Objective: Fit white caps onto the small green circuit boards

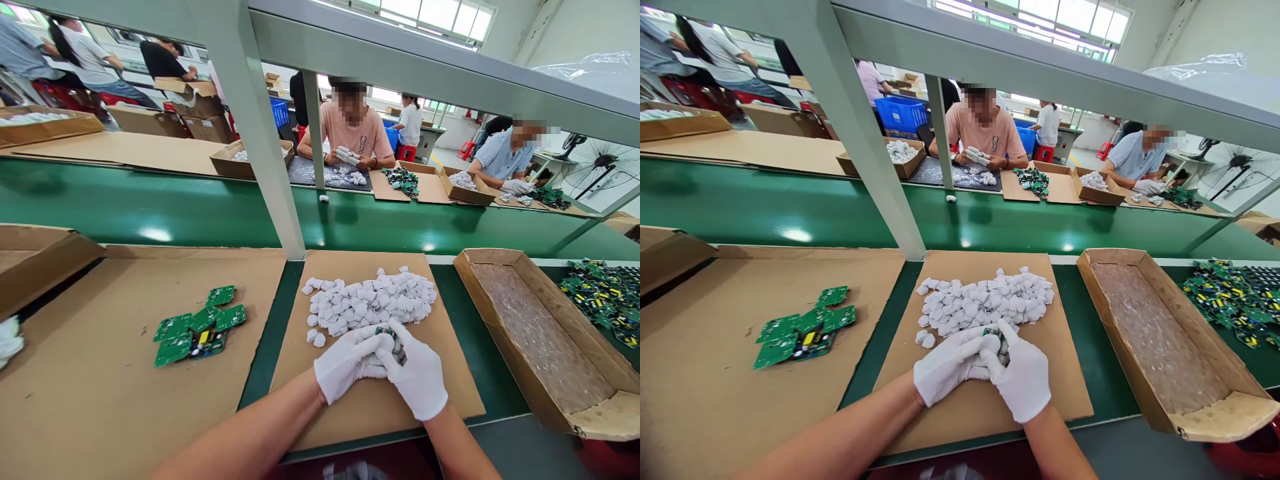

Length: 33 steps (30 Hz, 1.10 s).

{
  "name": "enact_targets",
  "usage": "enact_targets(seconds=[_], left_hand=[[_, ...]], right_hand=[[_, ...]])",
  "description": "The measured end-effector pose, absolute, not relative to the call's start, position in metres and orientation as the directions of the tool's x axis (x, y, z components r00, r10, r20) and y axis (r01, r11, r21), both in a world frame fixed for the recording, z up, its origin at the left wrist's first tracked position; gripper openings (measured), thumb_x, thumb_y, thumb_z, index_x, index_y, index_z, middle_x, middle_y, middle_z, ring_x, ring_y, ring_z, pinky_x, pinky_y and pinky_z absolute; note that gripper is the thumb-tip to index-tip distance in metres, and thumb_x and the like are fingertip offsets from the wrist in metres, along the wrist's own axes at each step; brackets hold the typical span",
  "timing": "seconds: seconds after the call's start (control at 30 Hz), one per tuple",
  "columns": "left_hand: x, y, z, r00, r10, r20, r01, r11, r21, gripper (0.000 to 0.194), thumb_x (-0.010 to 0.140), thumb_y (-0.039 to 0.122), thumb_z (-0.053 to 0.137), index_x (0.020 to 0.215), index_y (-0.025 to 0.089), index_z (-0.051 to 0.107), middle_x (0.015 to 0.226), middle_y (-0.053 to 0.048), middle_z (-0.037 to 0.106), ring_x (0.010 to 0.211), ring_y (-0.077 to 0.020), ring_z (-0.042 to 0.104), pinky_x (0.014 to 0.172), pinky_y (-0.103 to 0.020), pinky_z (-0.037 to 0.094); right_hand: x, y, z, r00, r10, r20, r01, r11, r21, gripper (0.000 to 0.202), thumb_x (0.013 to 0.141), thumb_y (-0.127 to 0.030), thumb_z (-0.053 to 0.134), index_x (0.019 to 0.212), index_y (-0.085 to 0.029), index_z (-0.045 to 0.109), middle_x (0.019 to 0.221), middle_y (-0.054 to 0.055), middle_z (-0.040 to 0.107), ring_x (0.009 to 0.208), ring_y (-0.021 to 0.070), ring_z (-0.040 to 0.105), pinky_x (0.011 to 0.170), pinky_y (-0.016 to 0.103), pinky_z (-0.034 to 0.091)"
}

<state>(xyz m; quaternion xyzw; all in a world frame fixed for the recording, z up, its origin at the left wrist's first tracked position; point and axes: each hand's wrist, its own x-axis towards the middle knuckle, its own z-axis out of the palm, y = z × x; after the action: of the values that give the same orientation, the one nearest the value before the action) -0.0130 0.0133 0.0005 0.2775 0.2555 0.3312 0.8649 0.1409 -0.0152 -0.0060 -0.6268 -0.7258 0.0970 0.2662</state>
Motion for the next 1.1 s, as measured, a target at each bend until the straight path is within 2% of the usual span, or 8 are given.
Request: enact_targets(seconds=[0.17, 0.27, 0.4, 0.53, 0.67, 0.87, 0.97, 1.1], left_hand=[[-0.01, 0.014, 0.001, 0.59, 0.76, -0.274, -0.415, 0.576, 0.704, 0.022, 0.074, 0.033, 0.067, 0.075, 0.013, 0.057, 0.073, -0.002, 0.055, 0.066, -0.0109, 0.057, 0.067, -0.028, 0.048], [-0.01, 0.013, 0.0, 0.597, 0.767, -0.237, -0.417, 0.548, 0.725, 0.021, 0.075, 0.033, 0.065, 0.079, 0.014, 0.059, 0.076, -0.003, 0.057, 0.068, -0.0121, 0.058, 0.067, -0.029, 0.049], [-0.01, 0.013, -0.002, 0.641, 0.737, -0.213, -0.455, 0.589, 0.667, 0.029, 0.076, 0.035, 0.063, 0.097, 0.015, 0.061, 0.086, -0.007, 0.062, 0.068, -0.0125, 0.06, 0.068, -0.03, 0.051], [-0.009, 0.011, 0.0, 0.618, 0.747, -0.245, -0.446, 0.59, 0.674, 0.03, 0.074, 0.036, 0.066, 0.092, 0.012, 0.063, 0.083, -0.008, 0.063, 0.066, -0.011, 0.059, 0.065, -0.026, 0.05], [-0.006, 0.009, 0.0, 0.574, 0.769, -0.282, -0.422, 0.573, 0.703, 0.029, 0.068, 0.037, 0.072, 0.079, 0.012, 0.062, 0.072, -0.004, 0.061, 0.06, -0.0106, 0.058, 0.059, -0.024, 0.05], [-0.007, 0.01, -0.001, 0.55, 0.768, -0.328, -0.332, 0.561, 0.758, 0.028, 0.066, 0.034, 0.073, 0.081, 0.011, 0.064, 0.077, -0.007, 0.064, 0.062, -0.0118, 0.06, 0.057, -0.022, 0.048], [-0.007, 0.009, 0.0, 0.559, 0.766, -0.318, -0.307, 0.547, 0.779, 0.029, 0.068, 0.033, 0.072, 0.088, 0.012, 0.064, 0.081, -0.009, 0.066, 0.068, -0.0145, 0.062, 0.06, -0.023, 0.048], [-0.008, 0.007, 0.004, 0.631, 0.742, -0.228, -0.426, 0.577, 0.697, 0.03, 0.077, 0.035, 0.062, 0.098, 0.014, 0.064, 0.094, -0.011, 0.067, 0.079, -0.0166, 0.063, 0.071, -0.028, 0.049]], right_hand=[[0.142, -0.019, -0.013, -0.133, 0.954, 0.269, 0.733, 0.277, -0.621, 0.054, 0.086, -0.035, 0.046, 0.137, -0.02, 0.038, 0.105, 0.008, 0.066, 0.08, 0.0204, 0.063, 0.067, 0.03, 0.052], [0.138, -0.019, -0.015, -0.128, 0.912, 0.39, 0.782, 0.335, -0.526, 0.048, 0.081, -0.029, 0.053, 0.129, -0.023, 0.05, 0.118, 0.01, 0.057, 0.099, 0.0249, 0.058, 0.077, 0.035, 0.051], [0.134, -0.017, -0.02, -0.117, 0.85, 0.514, 0.849, 0.354, -0.392, 0.033, 0.081, -0.024, 0.056, 0.112, -0.031, 0.065, 0.121, 0.009, 0.053, 0.093, 0.0252, 0.058, 0.078, 0.039, 0.051], [0.134, -0.016, -0.024, -0.132, 0.806, 0.578, 0.834, 0.405, -0.374, 0.026, 0.082, -0.025, 0.059, 0.106, -0.033, 0.067, 0.116, 0.009, 0.056, 0.099, 0.0269, 0.056, 0.079, 0.042, 0.051], [0.137, -0.017, -0.022, -0.192, 0.838, 0.51, 0.698, 0.482, -0.53, 0.033, 0.081, -0.024, 0.058, 0.114, -0.03, 0.062, 0.123, 0.008, 0.054, 0.111, 0.0262, 0.052, 0.09, 0.042, 0.047], [0.139, -0.017, -0.012, -0.146, 0.951, 0.273, 0.279, 0.304, -0.911, 0.057, 0.091, -0.032, 0.044, 0.142, -0.022, 0.022, 0.135, 0.01, 0.047, 0.118, 0.0221, 0.05, 0.096, 0.038, 0.045], [0.138, -0.015, -0.013, -0.091, 0.975, 0.204, 0.31, 0.222, -0.925, 0.055, 0.09, -0.036, 0.048, 0.14, -0.021, 0.03, 0.128, 0.011, 0.054, 0.113, 0.0225, 0.054, 0.093, 0.037, 0.047], [0.14, -0.015, -0.017, 0.018, 0.966, 0.258, 0.481, 0.218, -0.849, 0.046, 0.085, -0.039, 0.054, 0.127, -0.019, 0.051, 0.119, 0.011, 0.061, 0.106, 0.0243, 0.058, 0.092, 0.037, 0.047]])
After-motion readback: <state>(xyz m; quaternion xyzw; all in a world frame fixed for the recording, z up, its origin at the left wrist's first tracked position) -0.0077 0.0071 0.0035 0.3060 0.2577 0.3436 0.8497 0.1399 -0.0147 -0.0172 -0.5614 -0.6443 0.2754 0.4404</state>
